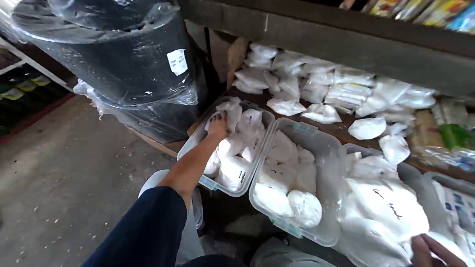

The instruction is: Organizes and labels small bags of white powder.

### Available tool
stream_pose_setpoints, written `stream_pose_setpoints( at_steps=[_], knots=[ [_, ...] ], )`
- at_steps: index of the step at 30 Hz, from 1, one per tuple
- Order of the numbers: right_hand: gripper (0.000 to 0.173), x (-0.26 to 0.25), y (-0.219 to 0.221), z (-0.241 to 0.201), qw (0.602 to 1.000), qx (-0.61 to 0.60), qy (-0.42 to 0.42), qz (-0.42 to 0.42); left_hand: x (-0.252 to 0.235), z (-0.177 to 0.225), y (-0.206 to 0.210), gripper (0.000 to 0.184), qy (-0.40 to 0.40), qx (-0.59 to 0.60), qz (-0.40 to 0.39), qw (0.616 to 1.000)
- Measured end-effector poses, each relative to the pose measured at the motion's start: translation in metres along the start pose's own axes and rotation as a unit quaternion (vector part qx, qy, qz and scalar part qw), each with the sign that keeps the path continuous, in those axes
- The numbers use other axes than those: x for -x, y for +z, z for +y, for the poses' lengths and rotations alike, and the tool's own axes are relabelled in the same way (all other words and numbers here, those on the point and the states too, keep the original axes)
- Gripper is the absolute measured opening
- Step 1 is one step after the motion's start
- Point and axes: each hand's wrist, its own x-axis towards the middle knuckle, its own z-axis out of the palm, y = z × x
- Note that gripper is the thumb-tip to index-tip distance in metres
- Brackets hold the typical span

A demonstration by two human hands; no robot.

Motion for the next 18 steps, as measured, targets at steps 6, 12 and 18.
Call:
stream_pose_setpoints(
  at_steps=[6, 12, 18],
  knots=[
    [0.031, -0.001, 0.121, -0.124, 0.94, -0.232, 0.1, -0.228, 0.02, -0.017, -0.061, 0.045, 0.018, 0.15, 0.056, 0.987],
    [0.07, 0.016, 0.232, -0.184, 0.681, -0.393, 0.389, -0.481, 0.135, 0.007, -0.009, 0.045, 0.377, 0.162, 0.226, 0.883],
    [0.018, 0.047, 0.258, -0.174, 0.699, -0.39, 0.479, -0.359, 0.19, -0.005, 0.045, 0.03, 0.483, 0.097, 0.244, 0.835]
  ],
)
